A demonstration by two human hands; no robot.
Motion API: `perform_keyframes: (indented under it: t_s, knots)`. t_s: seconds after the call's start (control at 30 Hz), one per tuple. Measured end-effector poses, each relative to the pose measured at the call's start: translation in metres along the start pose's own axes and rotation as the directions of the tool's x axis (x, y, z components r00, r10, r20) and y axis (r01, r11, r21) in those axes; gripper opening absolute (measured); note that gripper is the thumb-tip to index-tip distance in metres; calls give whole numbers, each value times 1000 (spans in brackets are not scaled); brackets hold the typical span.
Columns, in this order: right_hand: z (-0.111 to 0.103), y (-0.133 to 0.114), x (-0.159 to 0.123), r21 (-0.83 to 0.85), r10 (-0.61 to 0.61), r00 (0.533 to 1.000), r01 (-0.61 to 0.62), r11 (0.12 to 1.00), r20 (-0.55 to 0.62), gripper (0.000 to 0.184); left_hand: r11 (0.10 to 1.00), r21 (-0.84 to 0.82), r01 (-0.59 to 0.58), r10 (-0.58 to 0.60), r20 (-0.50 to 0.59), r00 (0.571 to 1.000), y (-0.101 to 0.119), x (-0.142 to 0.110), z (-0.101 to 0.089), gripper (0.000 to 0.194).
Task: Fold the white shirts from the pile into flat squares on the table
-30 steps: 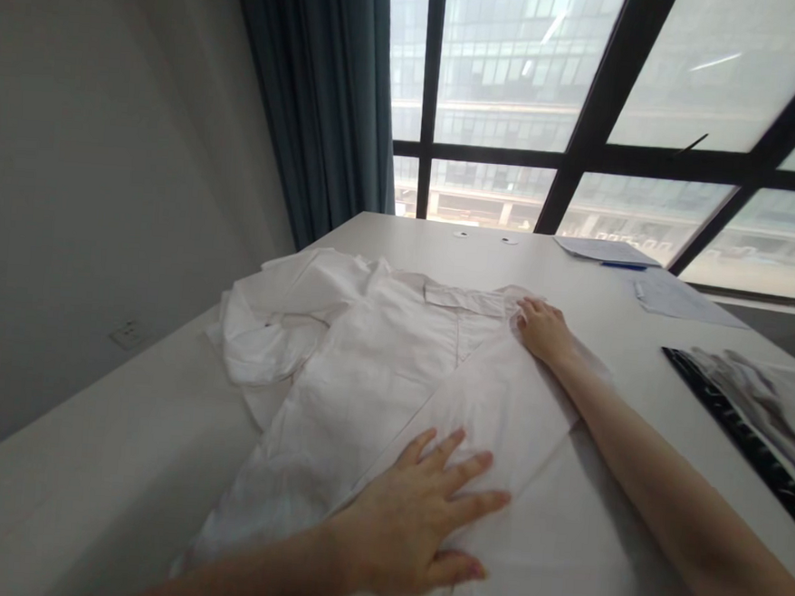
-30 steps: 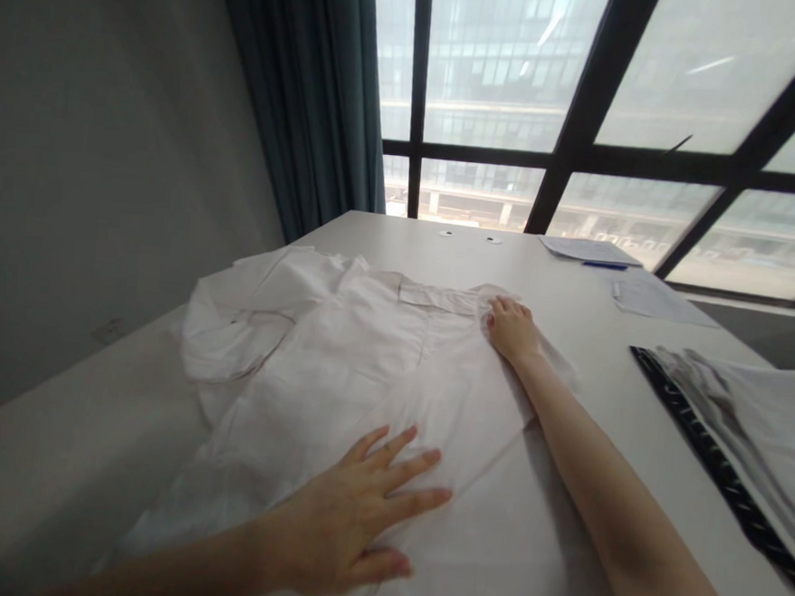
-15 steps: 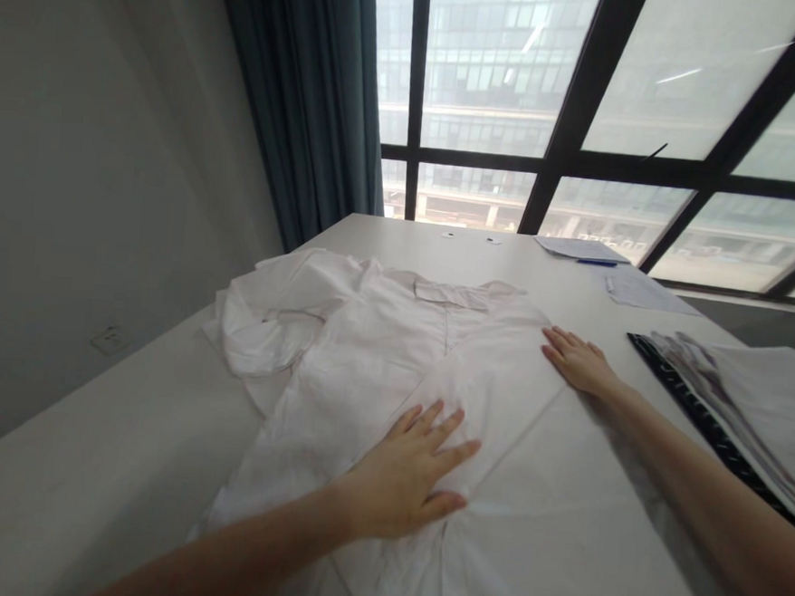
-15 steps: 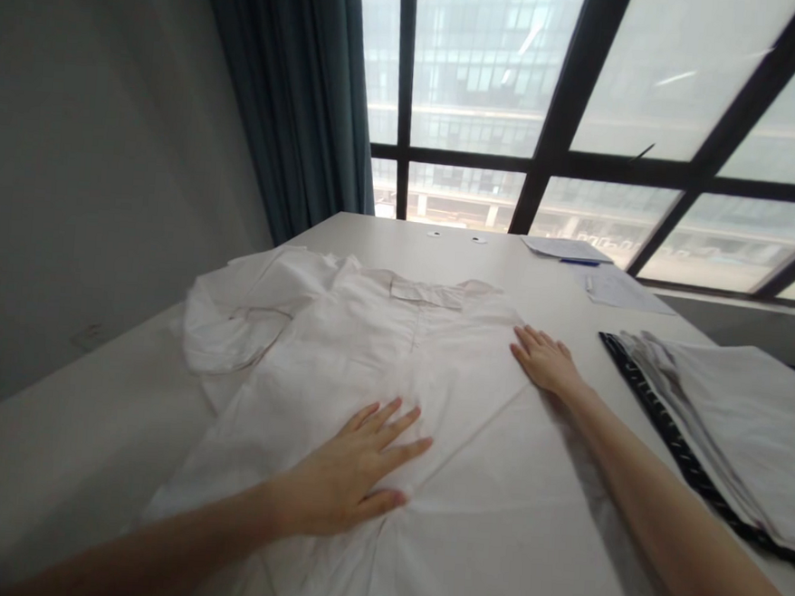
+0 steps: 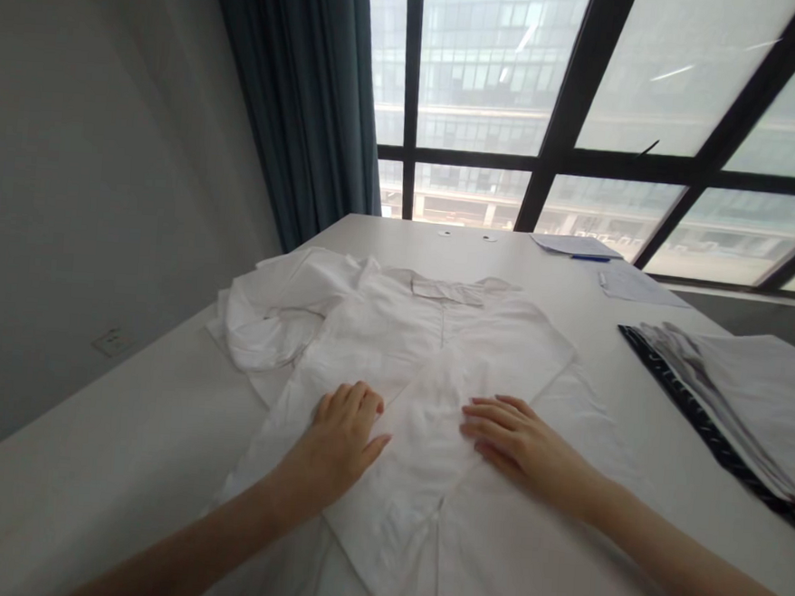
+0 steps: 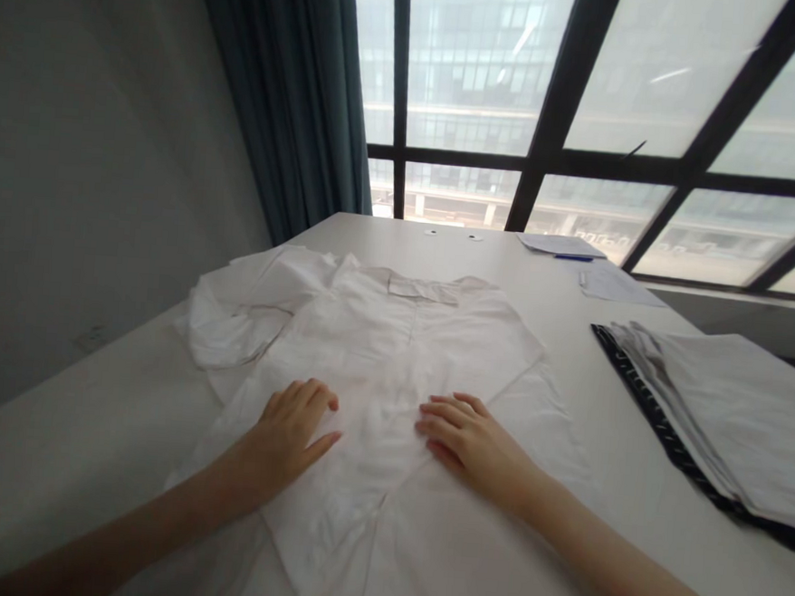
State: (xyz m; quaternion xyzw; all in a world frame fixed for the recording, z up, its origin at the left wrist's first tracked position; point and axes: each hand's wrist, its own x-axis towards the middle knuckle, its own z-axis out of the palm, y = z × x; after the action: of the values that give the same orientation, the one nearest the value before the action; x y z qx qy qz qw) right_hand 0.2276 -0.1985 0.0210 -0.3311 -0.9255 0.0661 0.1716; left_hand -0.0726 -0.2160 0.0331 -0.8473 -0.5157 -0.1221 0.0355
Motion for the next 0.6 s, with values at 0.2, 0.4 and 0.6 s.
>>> perform_keyframes:
  t_s: [0.2, 0.4, 0.6]
  knots:
    - [1, 1, -5, 59, -106, 994, 108, 992, -23, 36, 996, -83, -38, 29, -101, 994, -3, -18, 4, 7]
    - [-3, -5, -4, -80, -301, 946, 293, 953, -118, 29, 982, -185, -43, 19, -131, 991, -9, -14, -1, 15]
    - [-3, -5, -7, -130, -348, 923, 329, 935, -163, 28, 966, -120, -229, 203, -191, 960, 5, -23, -7, 22]
